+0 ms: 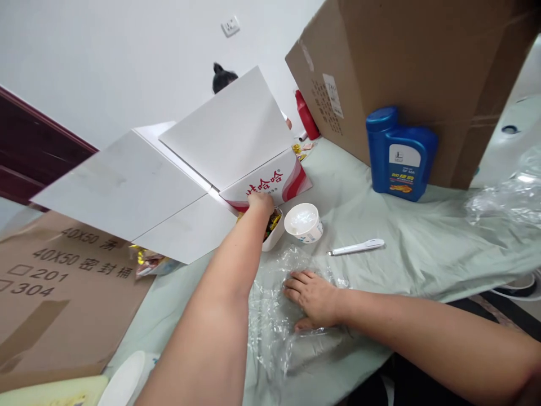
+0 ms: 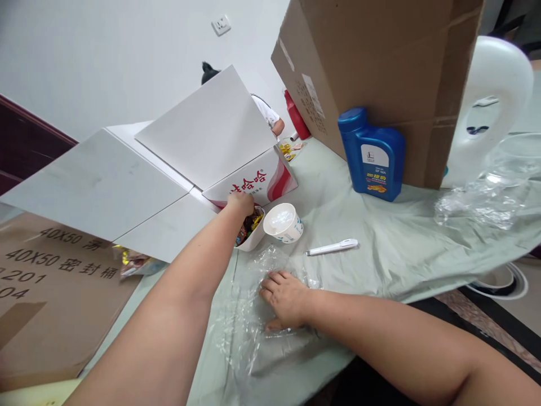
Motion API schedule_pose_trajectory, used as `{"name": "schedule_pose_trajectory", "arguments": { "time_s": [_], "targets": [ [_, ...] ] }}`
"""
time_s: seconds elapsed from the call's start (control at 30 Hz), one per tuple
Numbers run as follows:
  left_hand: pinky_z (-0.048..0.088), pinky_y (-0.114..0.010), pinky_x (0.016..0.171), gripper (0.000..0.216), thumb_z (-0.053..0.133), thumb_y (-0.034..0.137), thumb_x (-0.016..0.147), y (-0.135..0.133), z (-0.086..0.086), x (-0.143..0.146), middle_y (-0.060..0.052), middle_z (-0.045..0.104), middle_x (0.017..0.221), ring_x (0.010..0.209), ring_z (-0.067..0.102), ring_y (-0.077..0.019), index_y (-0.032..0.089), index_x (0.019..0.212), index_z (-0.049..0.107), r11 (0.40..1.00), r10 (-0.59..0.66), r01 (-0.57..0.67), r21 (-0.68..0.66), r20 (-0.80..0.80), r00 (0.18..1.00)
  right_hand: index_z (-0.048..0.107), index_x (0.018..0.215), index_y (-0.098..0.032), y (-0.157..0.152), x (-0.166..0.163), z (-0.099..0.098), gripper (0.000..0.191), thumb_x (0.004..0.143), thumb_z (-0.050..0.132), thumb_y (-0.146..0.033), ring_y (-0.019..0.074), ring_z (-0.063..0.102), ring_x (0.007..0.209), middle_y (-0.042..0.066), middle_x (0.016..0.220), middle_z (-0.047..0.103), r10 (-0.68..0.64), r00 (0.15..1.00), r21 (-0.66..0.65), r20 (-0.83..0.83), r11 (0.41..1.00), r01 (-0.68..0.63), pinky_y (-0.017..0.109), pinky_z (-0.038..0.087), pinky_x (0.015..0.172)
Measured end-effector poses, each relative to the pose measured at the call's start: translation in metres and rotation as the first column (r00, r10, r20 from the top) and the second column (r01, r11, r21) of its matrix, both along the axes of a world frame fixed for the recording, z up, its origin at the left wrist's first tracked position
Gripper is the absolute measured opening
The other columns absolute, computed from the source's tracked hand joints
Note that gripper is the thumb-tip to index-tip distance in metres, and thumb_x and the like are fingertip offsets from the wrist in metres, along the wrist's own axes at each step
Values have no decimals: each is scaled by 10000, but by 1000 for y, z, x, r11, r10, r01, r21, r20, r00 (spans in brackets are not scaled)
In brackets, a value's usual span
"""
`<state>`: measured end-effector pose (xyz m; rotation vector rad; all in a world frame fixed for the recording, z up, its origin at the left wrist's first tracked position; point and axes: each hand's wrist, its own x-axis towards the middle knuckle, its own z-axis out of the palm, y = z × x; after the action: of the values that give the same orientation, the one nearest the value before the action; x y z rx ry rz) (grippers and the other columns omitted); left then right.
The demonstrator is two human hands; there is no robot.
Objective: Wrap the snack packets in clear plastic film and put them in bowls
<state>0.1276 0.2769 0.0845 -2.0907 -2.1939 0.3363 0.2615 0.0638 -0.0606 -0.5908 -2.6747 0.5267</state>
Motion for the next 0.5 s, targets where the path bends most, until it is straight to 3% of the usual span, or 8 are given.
{"name": "schedule_pose_trajectory", "arguments": {
  "time_s": [0.1,0.17,0.3,0.5],
  "targets": [
    [395,-495,1014,674,806,384,592,3,4,-13,-207,632,1269,1236,529,-419,180,1215,648,999,-7,10,-46,66,998,533,1358,-74,1,0,0,778,786,657,-587,360,389,1340,200,1411,513,5,1000,12,-7,1000,-5,480,306,1099],
    [437,-442,982,741,773,459,648,3,15,-25,-172,609,1320,1216,558,-380,214,1318,572,999,-12,18,-44,137,991,554,1336,-76,1,0,0,763,786,658,-594,360,396,1334,202,1405,517,5,1000,18,2,1000,-5,478,309,1095],
    [495,-376,908,604,543,535,870,-3,26,-48,-153,600,1339,1157,609,-308,206,1375,502,1000,1,-9,26,276,961,569,1321,-82,1,-1,3,732,797,656,-586,367,393,1337,203,1411,510,-4,999,17,41,1000,4,489,307,1093],
    [530,-320,843,465,466,413,944,-19,12,-64,-123,700,1156,1025,658,-238,172,1338,520,993,-32,-15,114,404,914,551,1350,-102,-1,0,6,734,800,663,-574,368,385,1352,190,1425,503,-13,998,4,54,1000,12,497,304,1098]
  ]
}}
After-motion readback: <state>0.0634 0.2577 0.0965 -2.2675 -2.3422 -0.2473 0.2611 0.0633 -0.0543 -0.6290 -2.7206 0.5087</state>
